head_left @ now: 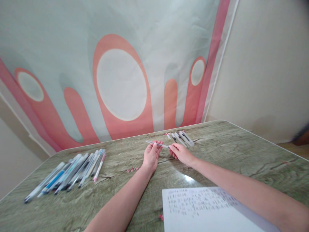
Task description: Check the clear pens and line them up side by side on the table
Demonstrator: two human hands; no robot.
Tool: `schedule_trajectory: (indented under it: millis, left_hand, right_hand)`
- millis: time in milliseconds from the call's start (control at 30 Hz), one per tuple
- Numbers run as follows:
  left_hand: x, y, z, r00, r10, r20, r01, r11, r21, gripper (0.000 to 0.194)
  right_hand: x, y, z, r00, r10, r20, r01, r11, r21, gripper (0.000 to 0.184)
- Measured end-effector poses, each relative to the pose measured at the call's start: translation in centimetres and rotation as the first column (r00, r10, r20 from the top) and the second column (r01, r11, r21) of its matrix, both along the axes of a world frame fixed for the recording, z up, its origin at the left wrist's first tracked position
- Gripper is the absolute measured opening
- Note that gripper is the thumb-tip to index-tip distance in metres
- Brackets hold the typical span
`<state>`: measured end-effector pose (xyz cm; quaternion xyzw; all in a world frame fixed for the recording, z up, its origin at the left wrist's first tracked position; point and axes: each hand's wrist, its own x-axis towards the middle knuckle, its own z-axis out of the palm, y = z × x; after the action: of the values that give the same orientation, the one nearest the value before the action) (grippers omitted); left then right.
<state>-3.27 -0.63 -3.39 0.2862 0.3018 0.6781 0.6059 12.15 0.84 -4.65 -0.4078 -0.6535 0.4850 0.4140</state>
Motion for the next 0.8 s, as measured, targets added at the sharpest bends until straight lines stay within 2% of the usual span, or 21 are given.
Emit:
schedule_trajectory:
  millis: [367, 500, 600, 800]
  left_hand:
    - [0.04, -0.07, -0.06, 1.000, 0.025, -0.011, -0.025, 1.000, 0.001, 0.016]
    - [0.02, -0.01, -0.06, 0.999, 0.036, 0.013, -0.036, 0.999, -0.003, 0.019]
    - [0.08, 0.02, -0.10, 0.999, 0.031, 0.043, -0.031, 1.000, -0.005, 0.020]
    - [0.09, 0.02, -0.26, 0.999, 0.023, 0.037, -0.023, 1.000, -0.004, 0.019]
  right_hand:
    - [0.05, -0.32, 0.03, 1.000, -0.029, -0.003, 0.029, 0.995, 0.097, 0.028]
    - [-0.13, -0.05, 0.18, 0.998, -0.011, -0.062, 0.010, 1.000, -0.017, 0.035]
    - [-0.25, 0.20, 0.20, 0.999, 0.022, -0.042, -0.025, 0.996, -0.082, 0.043]
    - [-0.08, -0.20, 0.07, 1.000, 0.005, 0.027, -0.005, 1.000, 0.028, 0.033]
